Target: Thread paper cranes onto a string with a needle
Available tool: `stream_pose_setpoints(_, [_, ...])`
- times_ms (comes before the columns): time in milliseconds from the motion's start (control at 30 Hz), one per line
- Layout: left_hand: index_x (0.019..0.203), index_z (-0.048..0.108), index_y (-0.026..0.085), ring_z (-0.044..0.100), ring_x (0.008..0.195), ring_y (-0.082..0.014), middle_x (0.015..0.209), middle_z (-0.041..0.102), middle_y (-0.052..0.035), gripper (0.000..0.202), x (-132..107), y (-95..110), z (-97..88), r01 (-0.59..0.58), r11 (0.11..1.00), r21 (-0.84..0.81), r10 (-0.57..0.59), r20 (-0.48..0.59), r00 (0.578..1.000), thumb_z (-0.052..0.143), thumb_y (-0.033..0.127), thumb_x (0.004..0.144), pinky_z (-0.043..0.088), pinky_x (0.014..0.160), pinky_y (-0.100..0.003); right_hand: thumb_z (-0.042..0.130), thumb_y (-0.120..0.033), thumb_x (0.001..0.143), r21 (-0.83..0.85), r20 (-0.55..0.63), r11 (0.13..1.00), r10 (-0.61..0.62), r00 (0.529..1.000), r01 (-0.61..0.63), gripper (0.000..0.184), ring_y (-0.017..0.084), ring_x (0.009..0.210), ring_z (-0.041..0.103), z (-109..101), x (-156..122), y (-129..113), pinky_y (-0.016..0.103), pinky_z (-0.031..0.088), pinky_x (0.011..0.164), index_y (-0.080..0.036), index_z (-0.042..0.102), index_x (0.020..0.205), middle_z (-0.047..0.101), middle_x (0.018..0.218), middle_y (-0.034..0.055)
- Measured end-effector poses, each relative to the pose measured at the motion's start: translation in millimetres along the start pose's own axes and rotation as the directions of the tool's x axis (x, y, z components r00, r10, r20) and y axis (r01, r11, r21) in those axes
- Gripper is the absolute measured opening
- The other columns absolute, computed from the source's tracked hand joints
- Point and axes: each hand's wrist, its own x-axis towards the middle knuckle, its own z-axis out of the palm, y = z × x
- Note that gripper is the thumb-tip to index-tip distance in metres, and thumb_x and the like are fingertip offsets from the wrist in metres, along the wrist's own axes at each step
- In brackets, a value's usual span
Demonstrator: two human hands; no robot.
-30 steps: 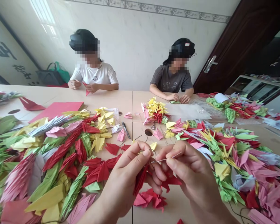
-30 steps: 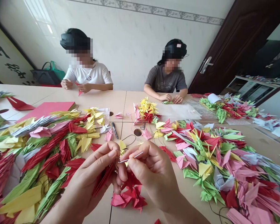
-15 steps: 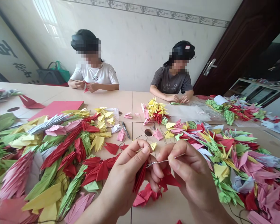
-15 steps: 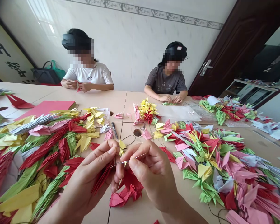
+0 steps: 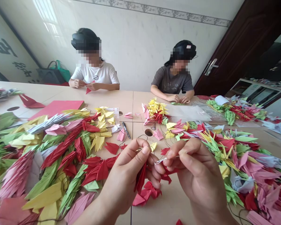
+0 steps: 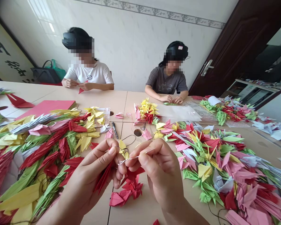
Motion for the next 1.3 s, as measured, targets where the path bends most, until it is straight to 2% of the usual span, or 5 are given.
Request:
stream_pose_setpoints(167, [0.087,0.057,0.017,0.067,0.062,-0.0111,0.077,0.073,-0.0030,0.014,-2.5,0.8,2.6,-0.035,0.998,0.048,0.035,-0.004,0.999,0.066,0.027,0.093,0.057,0.054,-0.017,0.065,-0.016,0.093,-0.169,-0.090,0.963,-0.228,0.970,0.211,0.009,0.009,0.073,0.074,1.3,1.0,2.6,0.017,0.063,0.064,-0.022,0.069,0.089,0.073,0.089,-0.0024])
stream_pose_setpoints(400, [0.086,0.059,0.017,0.062,0.058,-0.0090,0.078,0.070,-0.0011,0.015,-5.7,1.0,4.6,-0.089,0.982,0.169,0.096,-0.033,0.995,0.067,0.028,0.093,0.055,0.049,-0.015,0.060,0.000,0.088,-0.482,0.063,0.744,-0.496,0.866,0.462,0.032,0.016,0.091,0.072,3.4,-8.9,8.3,0.031,0.064,0.075,-0.026,0.068,0.105,0.073,0.100,0.0014])
stream_pose_setpoints(533, [0.083,0.060,0.017,0.059,0.052,-0.0071,0.071,0.067,-0.0003,0.018,-3.7,-0.6,2.1,-0.052,0.983,0.174,0.065,-0.071,0.995,0.070,0.030,0.090,0.050,0.045,-0.012,0.061,-0.004,0.090,-0.466,0.013,0.783,-0.458,0.889,0.411,0.031,0.017,0.095,0.071,4.9,-12.9,7.6,0.034,0.063,0.080,-0.030,0.069,0.104,0.074,0.101,0.0003])
stream_pose_setpoints(767, [0.075,0.060,0.017,0.050,0.042,-0.0042,0.057,0.063,0.0029,0.026,-0.7,3.1,1.7,-0.010,0.996,0.090,0.022,-0.136,0.990,0.084,0.026,0.076,0.041,0.039,-0.010,0.064,-0.015,0.095,-0.292,-0.024,0.901,-0.341,0.940,0.320,0.015,0.012,0.089,0.071,4.2,-5.5,3.6,0.023,0.062,0.076,-0.028,0.070,0.097,0.076,0.094,-0.0027])
stream_pose_setpoints(1300, [0.067,0.060,0.016,0.048,0.040,-0.0041,0.049,0.061,0.0033,0.029,-0.5,4.1,5.7,0.013,0.997,0.071,-0.003,-0.135,0.991,0.088,0.025,0.070,0.040,0.039,-0.010,0.053,-0.023,0.102,-0.169,0.039,0.972,-0.162,0.986,0.166,0.009,0.012,0.077,0.075,6.4,-7.1,0.1,0.026,0.063,0.070,-0.029,0.060,0.100,0.078,0.102,0.0004])
